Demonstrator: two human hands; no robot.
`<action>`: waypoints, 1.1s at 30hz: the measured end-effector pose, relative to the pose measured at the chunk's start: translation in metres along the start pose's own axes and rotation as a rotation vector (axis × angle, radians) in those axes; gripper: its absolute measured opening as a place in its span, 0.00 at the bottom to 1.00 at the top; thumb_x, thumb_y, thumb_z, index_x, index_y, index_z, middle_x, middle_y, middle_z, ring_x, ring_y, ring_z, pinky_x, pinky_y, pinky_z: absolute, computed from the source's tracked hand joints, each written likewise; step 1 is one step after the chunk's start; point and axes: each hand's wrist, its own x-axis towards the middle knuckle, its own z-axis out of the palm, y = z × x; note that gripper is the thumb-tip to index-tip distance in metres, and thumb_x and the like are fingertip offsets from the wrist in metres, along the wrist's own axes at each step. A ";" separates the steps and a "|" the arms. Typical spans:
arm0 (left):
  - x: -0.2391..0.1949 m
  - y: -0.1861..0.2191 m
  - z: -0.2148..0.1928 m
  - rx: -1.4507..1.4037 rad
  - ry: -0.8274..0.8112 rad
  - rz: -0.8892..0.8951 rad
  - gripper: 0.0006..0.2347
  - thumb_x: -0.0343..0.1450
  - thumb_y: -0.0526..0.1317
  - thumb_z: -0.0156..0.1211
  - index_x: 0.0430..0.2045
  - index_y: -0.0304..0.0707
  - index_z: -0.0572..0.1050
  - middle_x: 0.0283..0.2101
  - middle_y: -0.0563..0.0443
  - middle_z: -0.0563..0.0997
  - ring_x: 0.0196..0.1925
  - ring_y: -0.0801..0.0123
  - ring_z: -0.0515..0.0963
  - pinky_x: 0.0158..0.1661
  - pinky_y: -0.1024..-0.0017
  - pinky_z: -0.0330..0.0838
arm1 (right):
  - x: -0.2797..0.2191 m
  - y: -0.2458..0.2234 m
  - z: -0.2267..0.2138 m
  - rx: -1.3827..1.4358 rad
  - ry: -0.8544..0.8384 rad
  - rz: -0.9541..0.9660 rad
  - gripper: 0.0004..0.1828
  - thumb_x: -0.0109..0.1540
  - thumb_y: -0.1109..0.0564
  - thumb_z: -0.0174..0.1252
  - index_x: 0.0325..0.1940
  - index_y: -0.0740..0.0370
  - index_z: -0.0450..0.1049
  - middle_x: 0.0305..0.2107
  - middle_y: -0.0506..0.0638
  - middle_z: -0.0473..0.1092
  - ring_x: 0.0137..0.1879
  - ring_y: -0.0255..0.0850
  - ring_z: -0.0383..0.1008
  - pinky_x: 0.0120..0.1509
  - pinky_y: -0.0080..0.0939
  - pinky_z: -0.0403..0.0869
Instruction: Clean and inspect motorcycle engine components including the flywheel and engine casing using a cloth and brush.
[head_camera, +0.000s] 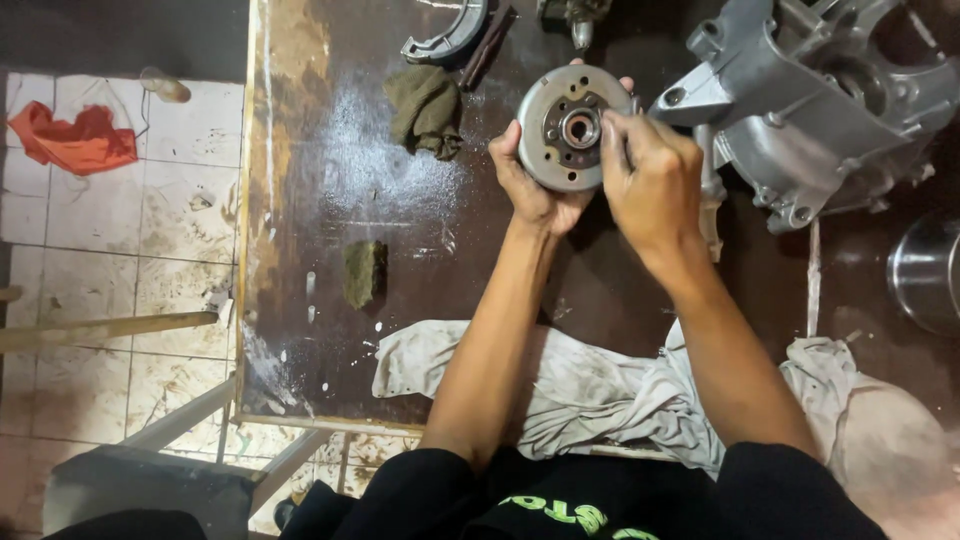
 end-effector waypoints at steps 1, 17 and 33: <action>0.000 0.000 0.001 0.013 0.016 -0.007 0.35 0.74 0.60 0.44 0.72 0.32 0.58 0.69 0.31 0.66 0.72 0.48 0.68 0.71 0.55 0.63 | 0.005 0.002 -0.002 0.007 0.002 -0.001 0.04 0.70 0.65 0.61 0.47 0.71 0.77 0.41 0.64 0.77 0.46 0.58 0.81 0.49 0.50 0.77; 0.000 -0.012 0.010 0.036 -0.003 -0.023 0.35 0.75 0.60 0.40 0.72 0.33 0.59 0.68 0.32 0.68 0.71 0.47 0.70 0.70 0.53 0.66 | -0.010 -0.003 -0.004 -0.057 0.003 0.076 0.06 0.71 0.66 0.58 0.47 0.73 0.77 0.38 0.66 0.77 0.40 0.57 0.81 0.43 0.49 0.77; 0.001 -0.003 0.001 0.050 -0.067 -0.043 0.34 0.75 0.61 0.39 0.72 0.34 0.60 0.68 0.31 0.68 0.70 0.46 0.70 0.68 0.52 0.68 | -0.003 0.009 -0.003 -0.015 -0.035 0.077 0.06 0.70 0.65 0.59 0.49 0.72 0.78 0.39 0.65 0.77 0.41 0.56 0.81 0.44 0.48 0.76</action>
